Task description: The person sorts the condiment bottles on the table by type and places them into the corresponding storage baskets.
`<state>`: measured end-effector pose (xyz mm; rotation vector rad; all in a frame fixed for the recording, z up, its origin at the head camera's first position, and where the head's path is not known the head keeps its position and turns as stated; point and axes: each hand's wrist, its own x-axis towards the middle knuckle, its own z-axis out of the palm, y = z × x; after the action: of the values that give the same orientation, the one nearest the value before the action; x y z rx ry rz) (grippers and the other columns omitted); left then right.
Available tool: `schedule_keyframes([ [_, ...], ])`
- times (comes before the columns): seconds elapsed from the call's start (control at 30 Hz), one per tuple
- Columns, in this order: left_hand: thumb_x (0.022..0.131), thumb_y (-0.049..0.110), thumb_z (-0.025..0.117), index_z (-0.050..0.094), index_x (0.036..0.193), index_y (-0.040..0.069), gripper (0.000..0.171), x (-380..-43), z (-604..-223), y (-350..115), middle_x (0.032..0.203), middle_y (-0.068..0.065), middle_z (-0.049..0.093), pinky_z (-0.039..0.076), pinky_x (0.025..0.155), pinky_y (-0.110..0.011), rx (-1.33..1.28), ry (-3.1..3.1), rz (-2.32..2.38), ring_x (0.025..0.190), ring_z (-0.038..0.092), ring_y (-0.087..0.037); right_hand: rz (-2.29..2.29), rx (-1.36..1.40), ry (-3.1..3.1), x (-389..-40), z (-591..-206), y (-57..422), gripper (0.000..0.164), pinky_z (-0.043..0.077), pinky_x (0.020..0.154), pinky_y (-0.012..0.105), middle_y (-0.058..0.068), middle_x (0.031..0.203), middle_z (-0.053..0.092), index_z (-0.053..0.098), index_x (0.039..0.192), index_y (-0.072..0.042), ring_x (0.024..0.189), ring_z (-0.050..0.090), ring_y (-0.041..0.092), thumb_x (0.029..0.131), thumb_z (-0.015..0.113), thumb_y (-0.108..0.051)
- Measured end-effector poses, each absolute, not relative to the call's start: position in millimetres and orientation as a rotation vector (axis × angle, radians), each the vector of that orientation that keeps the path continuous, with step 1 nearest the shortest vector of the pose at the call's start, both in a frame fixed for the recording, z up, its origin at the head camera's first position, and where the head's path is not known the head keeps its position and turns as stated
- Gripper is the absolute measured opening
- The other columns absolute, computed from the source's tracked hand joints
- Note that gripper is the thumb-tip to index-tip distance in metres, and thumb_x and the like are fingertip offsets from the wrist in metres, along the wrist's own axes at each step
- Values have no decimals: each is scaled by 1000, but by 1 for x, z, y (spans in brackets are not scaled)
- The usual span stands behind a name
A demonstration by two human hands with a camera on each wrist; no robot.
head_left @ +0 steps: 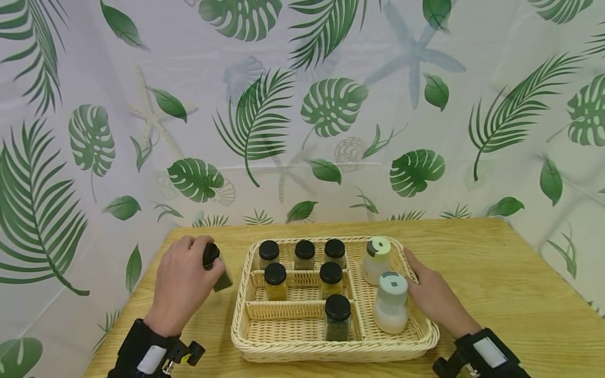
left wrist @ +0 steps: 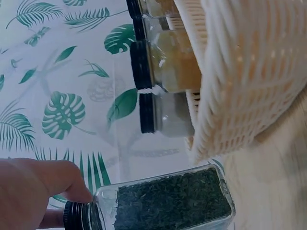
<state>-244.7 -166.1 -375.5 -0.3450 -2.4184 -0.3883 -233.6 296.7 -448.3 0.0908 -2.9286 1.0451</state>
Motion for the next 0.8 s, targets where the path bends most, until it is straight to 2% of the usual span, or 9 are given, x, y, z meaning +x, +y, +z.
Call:
schedule_keyframes([
  [0.3,81,17,72,69,110,2,32,-229,-357,-152,95,-18,64,48,74,-50,-388,-2387,-393,84,61,-36,1067,75,-2933,-234,-449,297,72,29,112,65,28,160,25,8,162,-9,145,29,50,107,39,-43],
  [0.53,80,18,74,69,107,5,31,-215,-345,-140,93,-14,64,47,74,-47,-417,-2373,-409,81,60,-33,1075,70,-2931,-235,-450,298,73,29,113,65,28,161,25,8,162,-10,146,28,50,107,39,-45],
  [0.8,82,18,73,69,108,7,29,-202,-336,-128,93,-10,62,47,81,-46,-472,-2373,-389,82,58,-30,1072,65,-2934,-234,-451,297,71,29,113,65,28,160,25,8,162,-10,145,29,49,107,39,-43],
])
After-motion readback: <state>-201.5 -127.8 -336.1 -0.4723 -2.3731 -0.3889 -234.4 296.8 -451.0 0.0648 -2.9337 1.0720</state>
